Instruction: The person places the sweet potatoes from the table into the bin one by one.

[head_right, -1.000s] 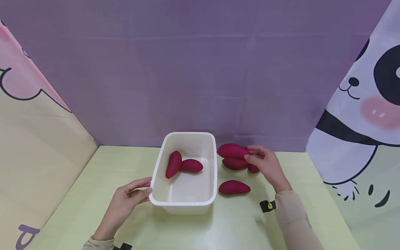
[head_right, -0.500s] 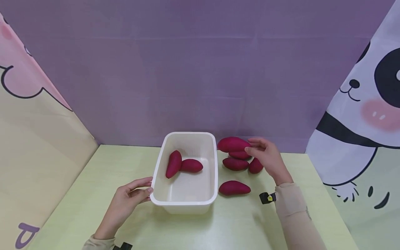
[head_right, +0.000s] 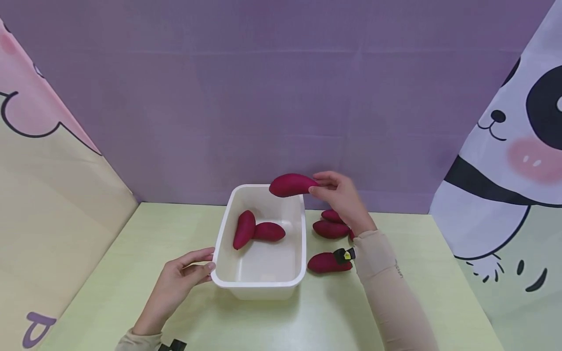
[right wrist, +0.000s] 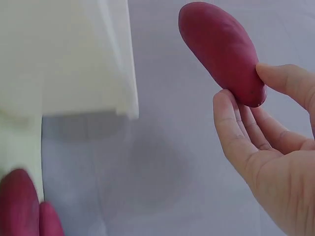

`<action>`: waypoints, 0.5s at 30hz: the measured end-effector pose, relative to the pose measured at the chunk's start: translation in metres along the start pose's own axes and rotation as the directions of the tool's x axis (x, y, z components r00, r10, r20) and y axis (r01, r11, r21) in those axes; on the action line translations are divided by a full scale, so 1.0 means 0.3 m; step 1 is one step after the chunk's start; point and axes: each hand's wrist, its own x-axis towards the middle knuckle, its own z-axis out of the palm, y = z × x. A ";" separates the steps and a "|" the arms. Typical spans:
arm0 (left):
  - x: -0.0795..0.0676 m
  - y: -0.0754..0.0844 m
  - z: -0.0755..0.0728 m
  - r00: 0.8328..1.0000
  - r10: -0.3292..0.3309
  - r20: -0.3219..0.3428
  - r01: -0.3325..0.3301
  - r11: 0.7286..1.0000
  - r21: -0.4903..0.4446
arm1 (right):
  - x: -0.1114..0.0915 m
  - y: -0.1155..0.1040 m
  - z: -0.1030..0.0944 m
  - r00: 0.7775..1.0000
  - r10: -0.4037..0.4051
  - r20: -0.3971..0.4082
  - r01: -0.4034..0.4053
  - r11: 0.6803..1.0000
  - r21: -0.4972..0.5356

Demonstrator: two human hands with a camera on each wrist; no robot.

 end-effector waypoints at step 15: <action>0.003 -0.006 0.001 1.000 0.011 0.009 -0.011 1.000 -0.008 | 0.117 -0.027 0.226 0.997 0.017 0.069 -0.020 0.999 0.044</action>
